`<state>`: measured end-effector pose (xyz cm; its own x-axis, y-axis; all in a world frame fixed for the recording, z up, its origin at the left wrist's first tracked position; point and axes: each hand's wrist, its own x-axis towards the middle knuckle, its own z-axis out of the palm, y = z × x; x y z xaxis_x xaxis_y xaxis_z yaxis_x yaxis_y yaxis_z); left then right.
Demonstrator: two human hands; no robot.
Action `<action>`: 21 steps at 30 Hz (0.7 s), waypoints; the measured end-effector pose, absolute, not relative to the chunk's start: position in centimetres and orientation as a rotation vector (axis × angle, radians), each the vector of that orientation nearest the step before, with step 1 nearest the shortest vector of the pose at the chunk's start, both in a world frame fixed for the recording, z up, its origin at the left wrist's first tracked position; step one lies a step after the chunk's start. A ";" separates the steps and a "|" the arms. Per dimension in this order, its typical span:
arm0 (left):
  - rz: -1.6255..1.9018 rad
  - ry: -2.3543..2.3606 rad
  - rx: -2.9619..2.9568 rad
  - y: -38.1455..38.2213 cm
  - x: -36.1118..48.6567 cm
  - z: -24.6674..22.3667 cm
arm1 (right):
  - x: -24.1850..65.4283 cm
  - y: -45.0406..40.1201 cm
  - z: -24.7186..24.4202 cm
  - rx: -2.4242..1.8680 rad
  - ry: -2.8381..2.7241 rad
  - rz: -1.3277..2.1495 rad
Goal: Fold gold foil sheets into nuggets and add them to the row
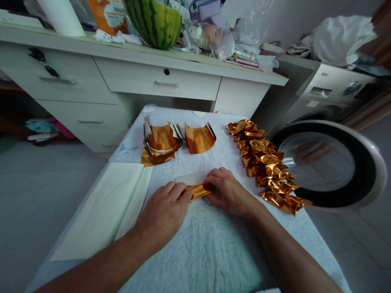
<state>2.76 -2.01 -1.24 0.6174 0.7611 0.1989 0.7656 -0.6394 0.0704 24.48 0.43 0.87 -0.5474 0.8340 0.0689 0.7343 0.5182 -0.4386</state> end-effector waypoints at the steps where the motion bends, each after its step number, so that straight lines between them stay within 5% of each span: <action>1: -0.341 -1.312 -2.797 -2.0 2.7 -1.3 | 24.5 0.4 0.9 -1.315 -2.497 0.512; 21: -0.798 -1.246 -2.684 -1.5 2.0 -2.7 | 23.6 0.2 0.0 -1.242 -2.410 0.391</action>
